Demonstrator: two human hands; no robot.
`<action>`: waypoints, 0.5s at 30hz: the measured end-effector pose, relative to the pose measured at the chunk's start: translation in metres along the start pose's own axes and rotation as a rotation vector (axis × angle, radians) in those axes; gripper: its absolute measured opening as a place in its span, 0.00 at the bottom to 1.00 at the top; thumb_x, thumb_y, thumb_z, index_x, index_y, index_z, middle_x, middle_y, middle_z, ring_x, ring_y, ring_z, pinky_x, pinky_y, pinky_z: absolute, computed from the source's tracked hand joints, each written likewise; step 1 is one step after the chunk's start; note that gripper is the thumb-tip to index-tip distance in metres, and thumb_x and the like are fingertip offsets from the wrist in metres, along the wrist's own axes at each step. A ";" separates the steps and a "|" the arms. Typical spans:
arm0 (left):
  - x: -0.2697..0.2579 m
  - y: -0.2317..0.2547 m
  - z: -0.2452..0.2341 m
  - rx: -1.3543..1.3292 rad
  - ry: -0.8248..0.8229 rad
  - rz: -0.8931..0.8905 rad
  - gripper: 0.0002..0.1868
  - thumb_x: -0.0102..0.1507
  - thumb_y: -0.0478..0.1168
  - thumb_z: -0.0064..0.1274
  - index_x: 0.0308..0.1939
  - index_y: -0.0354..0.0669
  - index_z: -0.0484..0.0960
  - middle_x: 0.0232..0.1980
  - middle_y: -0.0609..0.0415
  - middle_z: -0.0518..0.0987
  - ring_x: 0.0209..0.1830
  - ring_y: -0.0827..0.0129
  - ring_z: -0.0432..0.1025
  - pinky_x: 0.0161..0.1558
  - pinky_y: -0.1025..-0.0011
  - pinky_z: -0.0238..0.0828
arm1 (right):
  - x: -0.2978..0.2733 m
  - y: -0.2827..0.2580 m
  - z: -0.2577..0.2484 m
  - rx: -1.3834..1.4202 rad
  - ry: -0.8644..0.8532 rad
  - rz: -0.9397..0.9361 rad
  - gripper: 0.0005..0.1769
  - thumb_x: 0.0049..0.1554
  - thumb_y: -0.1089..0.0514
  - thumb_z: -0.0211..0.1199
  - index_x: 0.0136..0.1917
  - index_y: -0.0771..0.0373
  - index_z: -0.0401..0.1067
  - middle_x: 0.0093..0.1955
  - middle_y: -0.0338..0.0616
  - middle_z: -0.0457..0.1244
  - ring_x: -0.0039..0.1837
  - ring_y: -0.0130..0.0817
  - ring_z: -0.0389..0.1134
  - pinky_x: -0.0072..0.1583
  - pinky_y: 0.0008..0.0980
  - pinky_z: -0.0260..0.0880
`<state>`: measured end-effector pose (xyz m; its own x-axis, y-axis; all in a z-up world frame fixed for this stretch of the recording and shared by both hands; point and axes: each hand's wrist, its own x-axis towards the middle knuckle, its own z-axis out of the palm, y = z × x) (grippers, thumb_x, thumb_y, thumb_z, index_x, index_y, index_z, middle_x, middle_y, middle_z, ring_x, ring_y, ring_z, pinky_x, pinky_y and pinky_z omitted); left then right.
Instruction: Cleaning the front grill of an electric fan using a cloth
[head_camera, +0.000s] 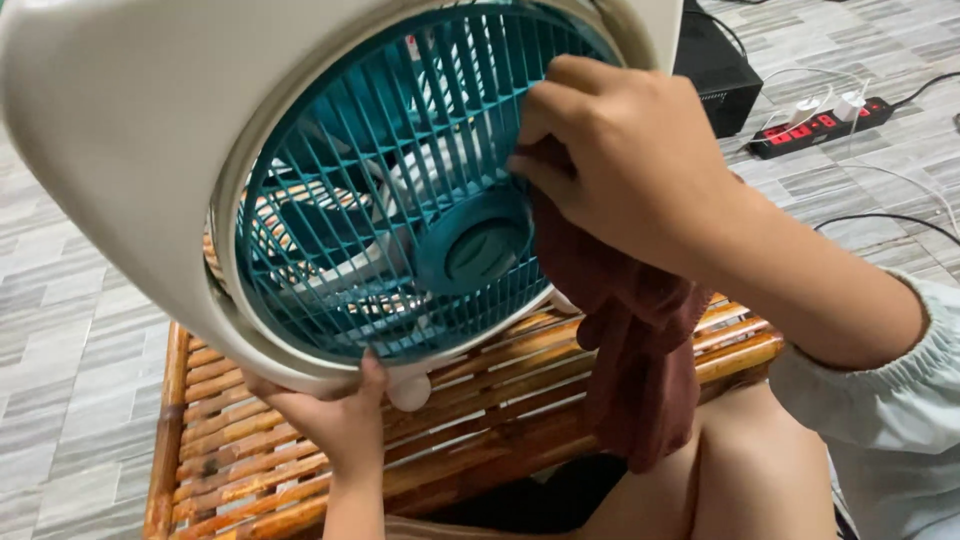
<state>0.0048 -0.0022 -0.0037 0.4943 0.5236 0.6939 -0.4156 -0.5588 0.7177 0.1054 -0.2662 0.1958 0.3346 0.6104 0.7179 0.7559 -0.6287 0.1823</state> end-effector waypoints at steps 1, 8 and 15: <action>-0.001 -0.005 -0.001 0.066 -0.001 -0.015 0.55 0.56 0.45 0.62 0.77 0.46 0.38 0.73 0.37 0.53 0.75 0.41 0.57 0.77 0.44 0.57 | 0.001 0.001 0.000 -0.019 0.007 0.001 0.10 0.55 0.59 0.76 0.43 0.60 0.74 0.44 0.42 0.64 0.37 0.45 0.64 0.41 0.41 0.65; -0.001 -0.002 -0.005 0.170 0.015 -0.088 0.61 0.47 0.30 0.66 0.76 0.44 0.41 0.71 0.38 0.54 0.73 0.41 0.58 0.74 0.45 0.58 | 0.010 0.005 -0.001 -0.112 0.093 -0.023 0.10 0.60 0.58 0.79 0.47 0.61 0.79 0.49 0.45 0.69 0.38 0.40 0.65 0.43 0.36 0.67; -0.001 -0.008 -0.006 0.191 0.041 -0.066 0.59 0.48 0.31 0.68 0.75 0.38 0.44 0.69 0.38 0.59 0.68 0.44 0.62 0.70 0.50 0.59 | 0.004 -0.003 0.005 -0.099 0.143 -0.054 0.11 0.62 0.64 0.80 0.49 0.66 0.77 0.51 0.48 0.68 0.42 0.47 0.65 0.45 0.41 0.65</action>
<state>0.0033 0.0053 -0.0098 0.4824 0.5867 0.6505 -0.2290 -0.6323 0.7401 0.1075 -0.2594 0.1948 0.2060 0.5744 0.7923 0.7095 -0.6452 0.2833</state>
